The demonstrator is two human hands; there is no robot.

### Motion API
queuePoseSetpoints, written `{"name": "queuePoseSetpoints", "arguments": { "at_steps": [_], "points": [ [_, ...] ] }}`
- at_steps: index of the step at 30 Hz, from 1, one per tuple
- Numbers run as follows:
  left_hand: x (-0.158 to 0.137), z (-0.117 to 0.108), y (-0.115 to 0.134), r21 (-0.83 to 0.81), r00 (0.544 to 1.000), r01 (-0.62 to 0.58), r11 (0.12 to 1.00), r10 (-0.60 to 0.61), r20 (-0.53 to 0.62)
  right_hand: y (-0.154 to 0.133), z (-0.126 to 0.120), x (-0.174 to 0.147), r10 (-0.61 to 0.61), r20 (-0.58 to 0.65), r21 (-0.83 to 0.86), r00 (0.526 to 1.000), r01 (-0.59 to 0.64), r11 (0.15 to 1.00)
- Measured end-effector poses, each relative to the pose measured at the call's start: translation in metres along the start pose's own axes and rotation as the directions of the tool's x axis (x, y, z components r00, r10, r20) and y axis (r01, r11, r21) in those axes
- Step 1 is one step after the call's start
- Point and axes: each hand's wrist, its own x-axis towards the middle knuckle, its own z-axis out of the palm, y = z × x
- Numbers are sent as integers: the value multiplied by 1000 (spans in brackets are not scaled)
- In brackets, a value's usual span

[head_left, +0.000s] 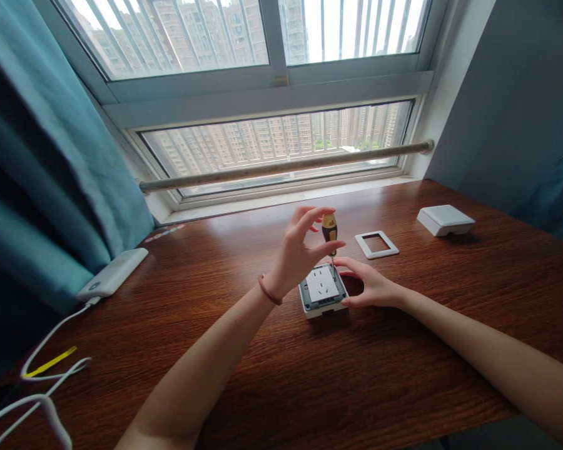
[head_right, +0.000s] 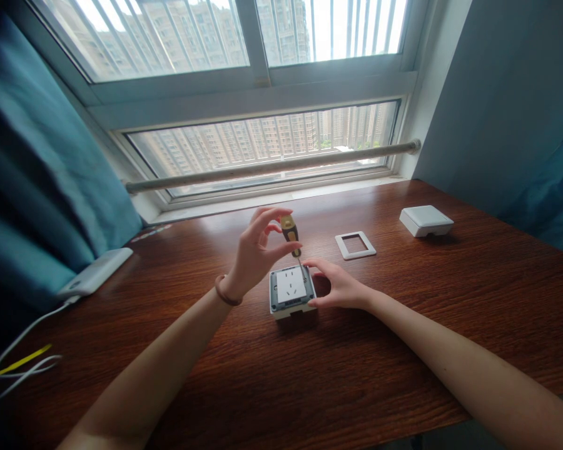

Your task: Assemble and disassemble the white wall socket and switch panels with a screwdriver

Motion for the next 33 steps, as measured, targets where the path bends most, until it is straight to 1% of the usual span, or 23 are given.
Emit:
{"name": "queuePoseSetpoints", "arguments": {
  "at_steps": [1, 3, 6, 8, 12, 16, 21, 23, 25, 27, 30, 33],
  "points": [
    [0, 0, 0, 6, 1000, 13, 1000, -13, -10, 0, 0, 0, -4, -2, 1, 1000, 4, 1000],
    [1, -2, 0, -13, 999, 34, 999, -34, 16, 0, 0, -1, -6, -2, 3, 1000, 6, 1000],
    [1, -3, -3, -123, 994, 55, 991, -43, 104, 1, 0, -2, -8, 2, 0, 1000, 8, 1000],
    [1, -3, -5, -178, 990, 67, 982, -44, 133, 1, 0, -2, -9, 2, -2, 1000, 10, 1000],
    [0, -2, -5, -180, 993, 64, 982, -45, 109, 1, 0, -1, -3, -5, -1, 1000, 3, 1000],
    [0, 0, 1, -174, 992, 102, 980, -86, 92, 0, 0, 0, -3, -10, -2, 1000, 3, 1000],
    [2, 1, 4, -342, 978, 148, 928, -86, 189, 0, 0, -1, -12, -12, 1, 1000, 12, 1000],
    [1, 1, 3, -360, 971, 161, 919, -81, 227, -1, -1, -1, -7, -11, -2, 1000, 7, 1000],
    [0, 1, 2, -347, 966, 155, 925, -68, 251, -1, -1, -1, -7, -10, -5, 1000, 7, 1000],
    [-2, 0, 2, -292, 969, 124, 948, -53, 239, -1, -1, -1, -8, -5, -6, 1000, 8, 1000],
    [-2, -1, 3, -117, 989, 67, 991, -50, 140, 0, -1, 0, -8, 3, -2, 1000, 8, 1000],
    [0, -2, 4, 11, 997, 55, 998, -55, 46, 0, -1, 0, -21, 0, 1, 1000, 21, 1000]
  ]
}}
